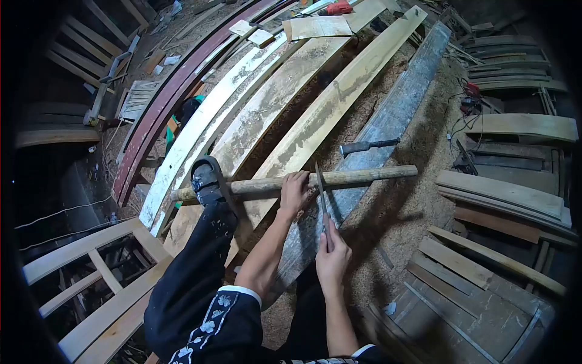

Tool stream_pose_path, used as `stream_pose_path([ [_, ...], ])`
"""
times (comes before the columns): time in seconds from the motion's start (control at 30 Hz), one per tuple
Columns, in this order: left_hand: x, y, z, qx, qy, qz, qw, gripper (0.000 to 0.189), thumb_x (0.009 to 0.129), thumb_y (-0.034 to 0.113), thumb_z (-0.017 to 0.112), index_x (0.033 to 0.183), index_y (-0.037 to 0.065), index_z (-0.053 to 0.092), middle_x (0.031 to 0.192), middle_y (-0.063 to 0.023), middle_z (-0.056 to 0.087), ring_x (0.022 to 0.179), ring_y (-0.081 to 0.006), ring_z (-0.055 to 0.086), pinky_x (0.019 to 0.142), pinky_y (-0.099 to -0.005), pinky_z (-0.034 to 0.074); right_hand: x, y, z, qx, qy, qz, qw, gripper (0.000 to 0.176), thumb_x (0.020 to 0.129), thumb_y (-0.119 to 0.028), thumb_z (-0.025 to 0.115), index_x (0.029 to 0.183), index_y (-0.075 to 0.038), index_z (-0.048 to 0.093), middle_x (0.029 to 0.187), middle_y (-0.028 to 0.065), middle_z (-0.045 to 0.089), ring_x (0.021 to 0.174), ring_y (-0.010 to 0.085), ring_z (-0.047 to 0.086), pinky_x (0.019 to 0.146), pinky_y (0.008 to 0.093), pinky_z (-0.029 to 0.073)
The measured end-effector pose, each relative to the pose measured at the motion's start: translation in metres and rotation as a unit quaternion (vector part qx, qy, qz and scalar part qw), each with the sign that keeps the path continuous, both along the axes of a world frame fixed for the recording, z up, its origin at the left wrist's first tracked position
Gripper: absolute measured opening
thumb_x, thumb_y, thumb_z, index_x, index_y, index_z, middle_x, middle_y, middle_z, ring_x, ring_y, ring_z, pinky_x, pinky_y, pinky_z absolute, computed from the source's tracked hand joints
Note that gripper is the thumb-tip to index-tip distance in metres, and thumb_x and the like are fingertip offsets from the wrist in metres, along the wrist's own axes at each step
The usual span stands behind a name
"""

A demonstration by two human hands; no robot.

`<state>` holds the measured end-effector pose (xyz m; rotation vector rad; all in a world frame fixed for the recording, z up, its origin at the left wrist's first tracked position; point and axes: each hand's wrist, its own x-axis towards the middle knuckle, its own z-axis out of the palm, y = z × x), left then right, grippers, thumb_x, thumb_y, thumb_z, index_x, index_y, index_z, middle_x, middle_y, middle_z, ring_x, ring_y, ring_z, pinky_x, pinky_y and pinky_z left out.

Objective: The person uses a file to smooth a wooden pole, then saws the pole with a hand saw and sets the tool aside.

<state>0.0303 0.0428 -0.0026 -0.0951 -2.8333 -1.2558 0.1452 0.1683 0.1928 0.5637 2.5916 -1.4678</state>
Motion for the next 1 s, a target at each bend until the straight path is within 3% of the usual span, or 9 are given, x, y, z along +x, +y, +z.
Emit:
stream_pose_path([
  [0.4, 0.005, 0.005, -0.005, 0.013, 0.046, 0.005, 0.999, 0.051, 0.081, 0.027, 0.081, 0.123, 0.001, 0.07, 0.116, -0.0198, 0.072, 0.113, -0.0401, 0.063, 0.103, -0.0478, 0.046, 0.006, -0.003, -0.024, 0.072, 0.017, 0.018, 0.997, 0.041, 0.097, -0.001, 0.062, 0.139, 0.0, 0.062, 0.125, 0.0233, 0.071, 0.114, 0.0387, 0.071, 0.094, 0.0421, 0.056],
  [0.43, 0.01, 0.004, 0.0, 0.016, 0.062, 0.002, 0.998, 0.052, 0.081, 0.028, 0.082, 0.123, 0.0, 0.069, 0.116, -0.0208, 0.072, 0.113, -0.0409, 0.063, 0.103, -0.0485, 0.046, -0.014, 0.001, -0.061, 0.039, 0.04, 0.013, 0.998, 0.041, 0.097, -0.002, 0.063, 0.138, 0.0, 0.063, 0.122, 0.0238, 0.072, 0.11, 0.0389, 0.072, 0.091, 0.0419, 0.057],
  [0.53, -0.013, -0.009, 0.022, 0.061, -0.018, -0.024, 0.998, 0.053, 0.077, 0.027, 0.081, 0.121, 0.001, 0.069, 0.113, -0.0221, 0.071, 0.109, -0.0432, 0.063, 0.099, -0.0489, 0.048, -0.024, -0.005, -0.065, 0.043, 0.068, 0.017, 0.997, 0.041, 0.098, -0.005, 0.064, 0.139, 0.0, 0.062, 0.127, 0.0242, 0.069, 0.114, 0.0408, 0.069, 0.091, 0.0422, 0.057],
  [0.57, 0.002, -0.008, 0.019, 0.061, -0.095, -0.045, 0.993, 0.049, 0.079, 0.026, 0.077, 0.121, 0.002, 0.069, 0.115, -0.02, 0.071, 0.111, -0.0418, 0.062, 0.098, -0.0478, 0.047, -0.008, -0.003, -0.066, 0.035, 0.05, 0.014, 0.998, 0.041, 0.099, -0.004, 0.063, 0.139, 0.0, 0.062, 0.131, 0.024, 0.068, 0.118, 0.0392, 0.068, 0.094, 0.0417, 0.056],
  [0.6, 0.005, -0.003, -0.004, 0.051, 0.09, -0.003, 0.995, 0.046, 0.08, 0.024, 0.083, 0.118, 0.002, 0.072, 0.107, -0.0209, 0.073, 0.104, -0.0419, 0.066, 0.095, -0.0496, 0.049, 0.011, 0.002, -0.052, 0.049, 0.041, 0.013, 0.998, 0.04, 0.098, -0.004, 0.063, 0.138, 0.001, 0.063, 0.129, 0.0254, 0.069, 0.117, 0.039, 0.069, 0.095, 0.0417, 0.056],
  [0.63, -0.006, -0.003, -0.004, 0.052, 0.1, 0.003, 0.994, 0.046, 0.08, 0.024, 0.083, 0.118, 0.002, 0.072, 0.107, -0.0209, 0.073, 0.104, -0.0419, 0.066, 0.095, -0.0496, 0.049, 0.016, 0.004, -0.043, 0.056, 0.05, 0.023, 0.997, 0.04, 0.098, -0.004, 0.064, 0.137, 0.001, 0.063, 0.127, 0.0268, 0.069, 0.117, 0.0387, 0.07, 0.097, 0.0417, 0.055],
  [0.7, 0.003, -0.004, -0.004, 0.044, 0.022, -0.004, 0.999, 0.044, 0.08, 0.023, 0.082, 0.118, 0.002, 0.072, 0.11, -0.0188, 0.074, 0.105, -0.0413, 0.066, 0.095, -0.0493, 0.05, 0.024, 0.006, -0.031, 0.036, 0.047, 0.021, 0.998, 0.04, 0.098, -0.004, 0.064, 0.137, 0.003, 0.063, 0.128, 0.0264, 0.069, 0.117, 0.0388, 0.07, 0.098, 0.0417, 0.055],
  [0.9, 0.007, -0.002, -0.01, 0.016, 0.038, -0.013, 0.999, 0.046, 0.083, 0.024, 0.078, 0.123, 0.002, 0.069, 0.122, -0.0179, 0.072, 0.114, -0.039, 0.064, 0.104, -0.0485, 0.046, 0.031, 0.012, -0.034, 0.068, 0.028, 0.011, 0.997, 0.041, 0.097, -0.002, 0.064, 0.137, 0.004, 0.062, 0.129, 0.0246, 0.07, 0.113, 0.0386, 0.072, 0.095, 0.0417, 0.056],
  [1.0, 0.011, -0.006, -0.002, 0.035, 0.015, -0.03, 0.999, 0.05, 0.078, 0.023, 0.081, 0.122, 0.002, 0.069, 0.122, -0.0165, 0.072, 0.115, -0.039, 0.063, 0.104, -0.0485, 0.046, 0.04, 0.018, -0.037, -0.002, 0.022, 0.013, 1.0, 0.043, 0.097, 0.001, 0.063, 0.14, 0.001, 0.062, 0.129, 0.0235, 0.07, 0.109, 0.0288, 0.075, 0.086, 0.038, 0.058],
])
